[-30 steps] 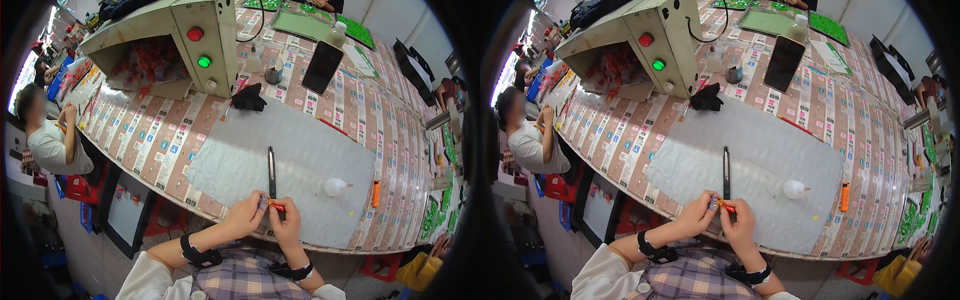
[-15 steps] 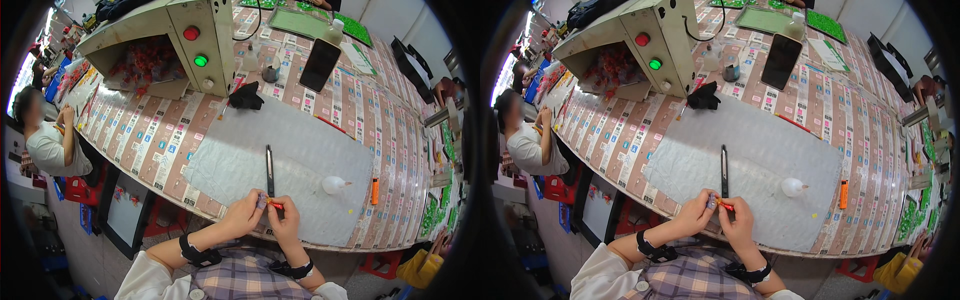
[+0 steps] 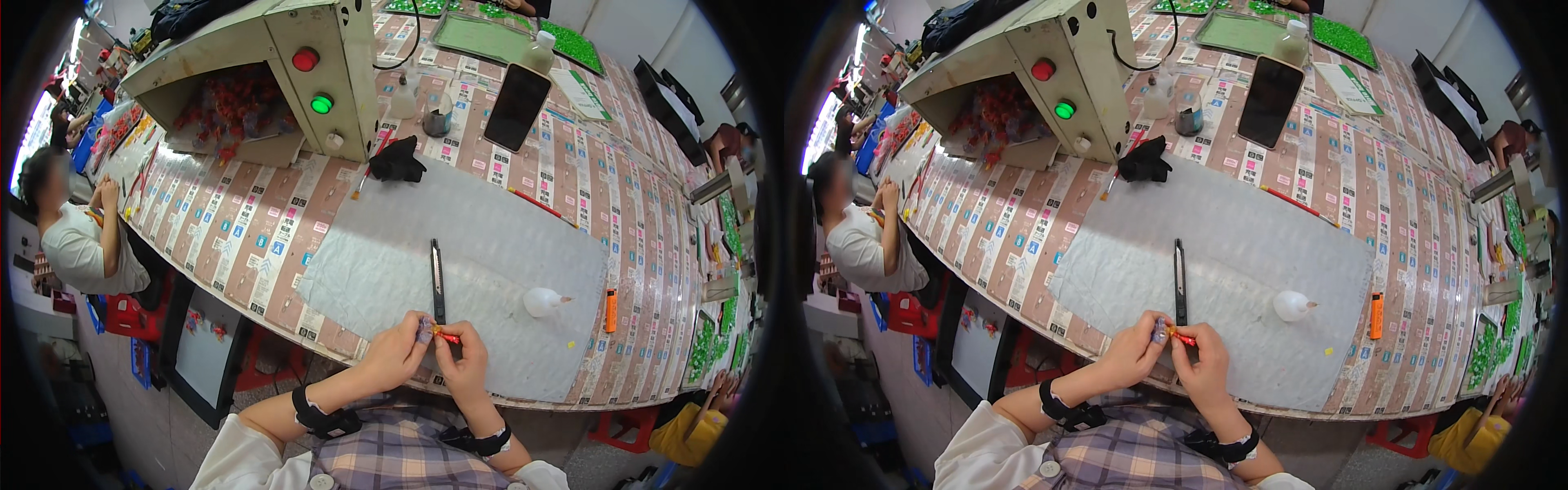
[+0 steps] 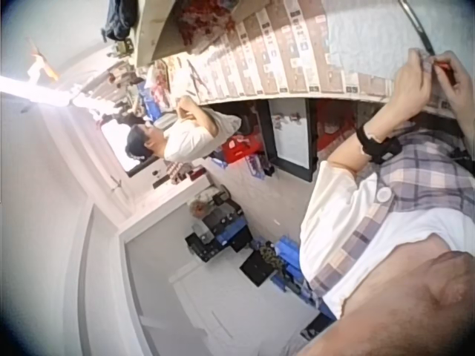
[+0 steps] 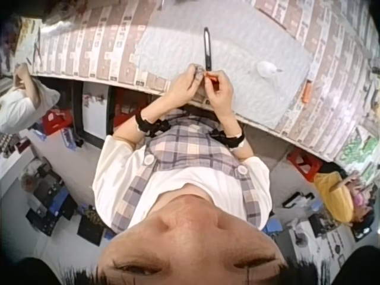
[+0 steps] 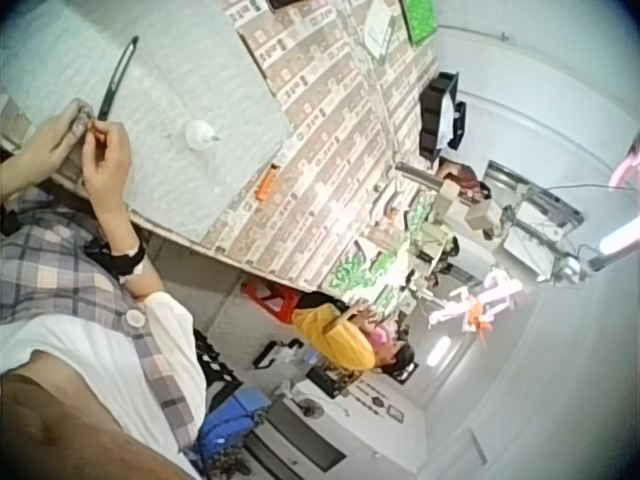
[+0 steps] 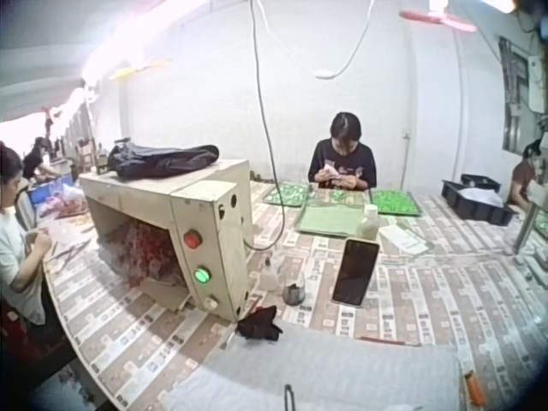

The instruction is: The recorder trims excess plastic from a small red figurine using a blade, then applies glue or finish with a brush and assembles pieces.

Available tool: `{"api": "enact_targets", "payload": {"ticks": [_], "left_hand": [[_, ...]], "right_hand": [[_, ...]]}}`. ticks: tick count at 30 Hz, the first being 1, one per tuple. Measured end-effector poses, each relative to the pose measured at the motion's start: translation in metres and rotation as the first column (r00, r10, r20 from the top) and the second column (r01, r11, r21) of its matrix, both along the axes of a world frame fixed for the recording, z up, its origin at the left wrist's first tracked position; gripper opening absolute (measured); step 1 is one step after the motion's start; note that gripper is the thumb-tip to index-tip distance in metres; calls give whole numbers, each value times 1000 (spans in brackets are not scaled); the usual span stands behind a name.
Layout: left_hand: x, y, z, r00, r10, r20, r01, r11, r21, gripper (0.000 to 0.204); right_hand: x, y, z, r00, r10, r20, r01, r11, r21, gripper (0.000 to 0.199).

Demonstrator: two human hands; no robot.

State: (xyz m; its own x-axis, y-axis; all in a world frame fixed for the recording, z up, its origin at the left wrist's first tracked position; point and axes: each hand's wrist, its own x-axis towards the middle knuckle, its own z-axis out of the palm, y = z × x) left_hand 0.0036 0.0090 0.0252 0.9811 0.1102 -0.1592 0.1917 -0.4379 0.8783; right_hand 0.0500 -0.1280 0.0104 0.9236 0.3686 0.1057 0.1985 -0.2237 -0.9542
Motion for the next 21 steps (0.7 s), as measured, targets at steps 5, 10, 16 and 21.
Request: {"api": "enact_targets", "payload": {"ticks": [5,10,16,21], "left_hand": [[0,1,-2,1000,-3,1,3,1000,-5,25],[-1,1,-2,1000,-7,7,7,1000,-3,26],[-1,-2,-4,1000,-14,-1,14,1000,-24,24],[-6,-1,11,1000,-21,-15,19,997,-78,23]], "right_hand": [[0,0,0,1000,13,0,-13,1000,-8,9],[-1,-1,-1,999,32,-5,-32,999,-2,9],[-1,-1,2,1000,-7,13,7,1000,5,10],[-2,-3,16,999,34,-4,-34,999,5,11]]}}
